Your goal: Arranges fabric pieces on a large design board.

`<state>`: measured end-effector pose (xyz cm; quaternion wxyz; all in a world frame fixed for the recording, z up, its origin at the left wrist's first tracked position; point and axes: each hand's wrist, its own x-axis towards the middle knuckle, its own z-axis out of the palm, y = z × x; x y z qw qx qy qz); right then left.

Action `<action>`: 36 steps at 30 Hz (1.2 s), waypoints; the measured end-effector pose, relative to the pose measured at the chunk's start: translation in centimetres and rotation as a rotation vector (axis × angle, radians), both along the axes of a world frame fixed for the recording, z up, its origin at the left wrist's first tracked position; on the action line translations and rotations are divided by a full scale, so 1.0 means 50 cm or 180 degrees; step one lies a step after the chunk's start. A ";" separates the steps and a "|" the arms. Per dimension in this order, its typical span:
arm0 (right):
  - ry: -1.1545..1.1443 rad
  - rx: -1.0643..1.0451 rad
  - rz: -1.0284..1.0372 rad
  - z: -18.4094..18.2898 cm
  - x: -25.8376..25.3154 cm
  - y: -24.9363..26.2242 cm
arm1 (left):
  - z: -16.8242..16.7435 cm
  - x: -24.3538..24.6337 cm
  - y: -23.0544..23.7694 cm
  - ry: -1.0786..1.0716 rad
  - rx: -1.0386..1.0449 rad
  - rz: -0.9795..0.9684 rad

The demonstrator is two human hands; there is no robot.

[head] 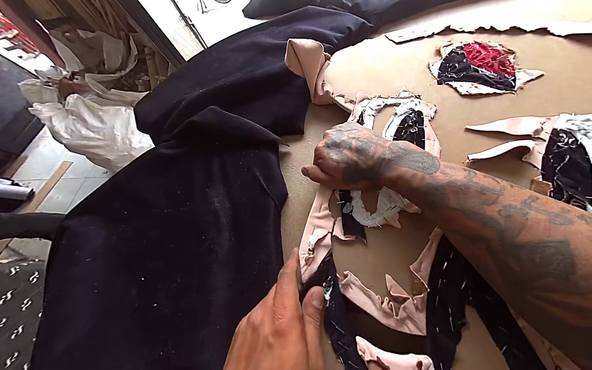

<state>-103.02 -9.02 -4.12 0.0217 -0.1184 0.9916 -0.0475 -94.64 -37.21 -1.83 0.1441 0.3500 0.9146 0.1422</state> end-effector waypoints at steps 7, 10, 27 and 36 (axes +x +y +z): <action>0.0011 0.0007 0.0041 0.004 -0.008 0.005 | -0.049 -0.008 0.012 0.0409 0.0406 0.0155; -0.0060 0.0038 0.0029 0.014 -0.009 0.006 | -0.038 -0.028 0.005 -0.0125 0.0371 0.0221; 0.0236 0.0032 -0.0054 -0.011 0.003 -0.003 | -0.048 -0.010 -0.005 -0.0363 -0.0142 0.0239; 0.0329 0.0094 -0.0160 0.005 0.013 -0.021 | -0.069 -0.011 -0.006 -0.0321 0.0212 0.0308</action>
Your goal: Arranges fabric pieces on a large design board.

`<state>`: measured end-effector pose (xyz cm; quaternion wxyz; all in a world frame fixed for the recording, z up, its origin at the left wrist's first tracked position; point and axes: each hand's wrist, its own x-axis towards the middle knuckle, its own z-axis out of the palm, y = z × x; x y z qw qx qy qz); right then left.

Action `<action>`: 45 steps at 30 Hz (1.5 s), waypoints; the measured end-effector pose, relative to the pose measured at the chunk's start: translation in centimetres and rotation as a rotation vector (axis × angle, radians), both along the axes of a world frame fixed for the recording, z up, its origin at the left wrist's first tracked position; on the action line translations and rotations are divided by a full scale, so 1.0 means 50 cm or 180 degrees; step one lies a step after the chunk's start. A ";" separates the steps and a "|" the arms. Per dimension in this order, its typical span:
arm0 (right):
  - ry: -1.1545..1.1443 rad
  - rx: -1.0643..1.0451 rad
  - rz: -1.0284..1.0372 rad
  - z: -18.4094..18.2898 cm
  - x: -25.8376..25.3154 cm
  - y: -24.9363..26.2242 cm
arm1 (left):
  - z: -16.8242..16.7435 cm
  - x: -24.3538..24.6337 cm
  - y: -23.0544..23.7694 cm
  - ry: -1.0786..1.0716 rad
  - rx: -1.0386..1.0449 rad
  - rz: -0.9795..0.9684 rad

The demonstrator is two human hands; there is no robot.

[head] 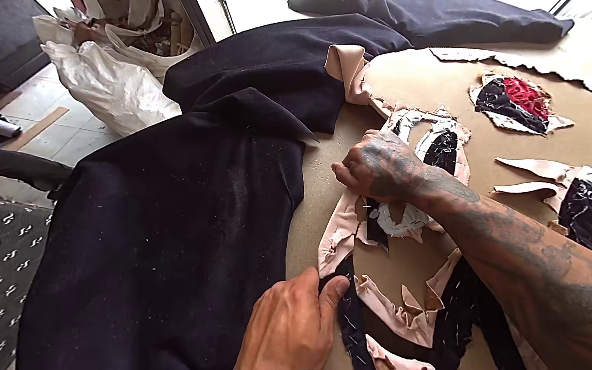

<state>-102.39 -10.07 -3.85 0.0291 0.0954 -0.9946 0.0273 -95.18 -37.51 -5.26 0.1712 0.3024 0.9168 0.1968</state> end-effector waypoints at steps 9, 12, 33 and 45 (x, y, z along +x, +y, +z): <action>0.0128 -0.0036 -0.0069 -0.006 0.006 -0.011 | -0.010 0.001 -0.002 0.0043 0.0136 0.0013; 0.0110 -0.0030 -0.0058 -0.006 0.007 -0.012 | -0.009 0.001 -0.003 0.0010 0.0102 -0.0005; 0.0259 -0.0204 0.0033 -0.021 0.018 -0.021 | 0.034 -0.104 0.081 -0.1786 0.0156 0.0301; 0.0102 -0.0140 -0.0062 -0.020 0.019 -0.025 | 0.021 -0.083 0.069 -0.1594 0.0357 0.0455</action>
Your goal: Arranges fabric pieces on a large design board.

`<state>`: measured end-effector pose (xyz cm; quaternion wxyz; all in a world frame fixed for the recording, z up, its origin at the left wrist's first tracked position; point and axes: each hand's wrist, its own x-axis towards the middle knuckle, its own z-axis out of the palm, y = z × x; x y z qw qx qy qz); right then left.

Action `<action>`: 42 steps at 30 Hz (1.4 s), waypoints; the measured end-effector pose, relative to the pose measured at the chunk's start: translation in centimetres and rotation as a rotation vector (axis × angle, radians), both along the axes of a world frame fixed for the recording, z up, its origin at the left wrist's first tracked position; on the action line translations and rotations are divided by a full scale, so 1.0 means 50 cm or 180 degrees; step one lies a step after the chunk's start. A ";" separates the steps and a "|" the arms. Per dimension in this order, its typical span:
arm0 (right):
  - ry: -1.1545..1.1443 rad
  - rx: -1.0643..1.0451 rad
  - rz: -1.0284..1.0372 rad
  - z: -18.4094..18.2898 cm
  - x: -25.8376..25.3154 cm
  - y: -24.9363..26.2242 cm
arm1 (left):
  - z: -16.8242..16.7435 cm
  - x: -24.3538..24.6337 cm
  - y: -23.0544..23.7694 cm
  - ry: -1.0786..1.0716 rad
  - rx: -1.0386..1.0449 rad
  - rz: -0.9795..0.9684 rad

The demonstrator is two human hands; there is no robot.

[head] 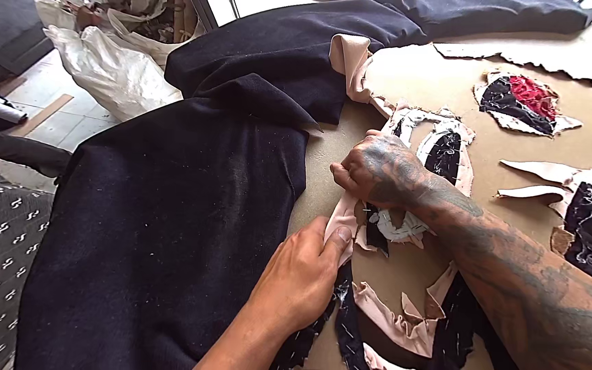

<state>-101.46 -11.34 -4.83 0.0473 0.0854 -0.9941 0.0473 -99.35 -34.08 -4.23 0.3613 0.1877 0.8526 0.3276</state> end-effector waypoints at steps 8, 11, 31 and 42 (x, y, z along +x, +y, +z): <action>0.0007 0.0013 0.0056 0.001 -0.002 0.002 | -0.009 0.049 -0.066 0.0187 0.0190 -0.0169; 0.0108 -0.0039 0.0101 -0.001 0.000 0.002 | -0.004 0.062 -0.063 0.0283 0.0092 -0.0134; 0.0123 -0.0042 0.0081 -0.003 0.003 0.002 | -0.015 0.067 -0.030 -0.0656 0.1353 0.1118; 0.0102 -0.0081 0.0089 0.007 0.003 0.000 | -0.027 0.049 -0.040 -0.0656 0.1193 0.0780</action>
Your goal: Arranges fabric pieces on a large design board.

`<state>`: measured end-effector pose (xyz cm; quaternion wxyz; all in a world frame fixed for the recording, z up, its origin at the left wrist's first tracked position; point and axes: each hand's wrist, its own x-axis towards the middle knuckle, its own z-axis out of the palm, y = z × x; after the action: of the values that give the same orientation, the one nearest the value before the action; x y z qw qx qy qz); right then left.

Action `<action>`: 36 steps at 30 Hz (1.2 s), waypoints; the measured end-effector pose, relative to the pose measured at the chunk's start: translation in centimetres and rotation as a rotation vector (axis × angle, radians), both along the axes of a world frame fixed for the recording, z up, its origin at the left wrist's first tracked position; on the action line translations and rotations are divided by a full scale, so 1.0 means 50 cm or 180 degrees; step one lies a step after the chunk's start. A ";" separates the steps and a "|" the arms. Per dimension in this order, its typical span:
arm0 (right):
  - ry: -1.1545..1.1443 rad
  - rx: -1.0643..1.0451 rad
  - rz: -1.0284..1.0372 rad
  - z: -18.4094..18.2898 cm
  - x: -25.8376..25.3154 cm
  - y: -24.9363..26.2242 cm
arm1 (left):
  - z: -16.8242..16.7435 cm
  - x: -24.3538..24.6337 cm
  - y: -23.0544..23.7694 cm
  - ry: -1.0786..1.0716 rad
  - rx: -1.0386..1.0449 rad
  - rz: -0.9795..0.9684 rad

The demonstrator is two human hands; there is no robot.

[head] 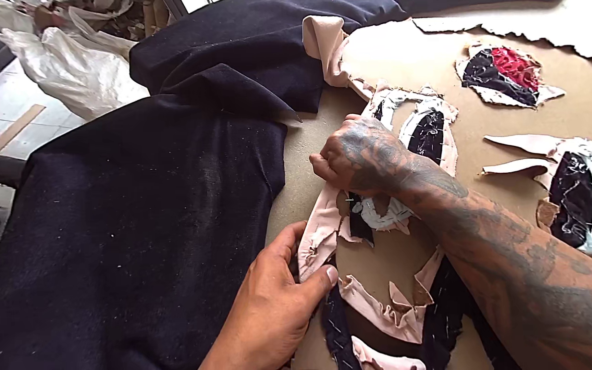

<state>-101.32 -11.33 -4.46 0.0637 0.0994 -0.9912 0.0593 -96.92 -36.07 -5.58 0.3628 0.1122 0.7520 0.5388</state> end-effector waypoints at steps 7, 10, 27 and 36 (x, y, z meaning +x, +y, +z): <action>-0.0010 0.0036 0.0003 0.013 -0.003 -0.002 | -0.004 -0.003 -0.006 0.0021 0.0036 -0.0054; -0.0130 0.0051 -0.0063 0.027 -0.002 -0.005 | -0.005 -0.001 -0.009 0.0087 0.0026 -0.0100; -0.0188 -0.0031 -0.0123 0.033 -0.001 -0.004 | 0.004 0.007 -0.012 -0.0345 0.0327 0.0104; -0.0205 0.0024 -0.0165 0.022 0.004 -0.009 | 0.002 0.013 -0.007 -0.0300 0.0440 0.0263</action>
<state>-101.11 -11.78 -3.36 0.0328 0.0720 -0.9952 0.0571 -96.26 -36.44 -5.46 0.3666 0.0804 0.6990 0.6087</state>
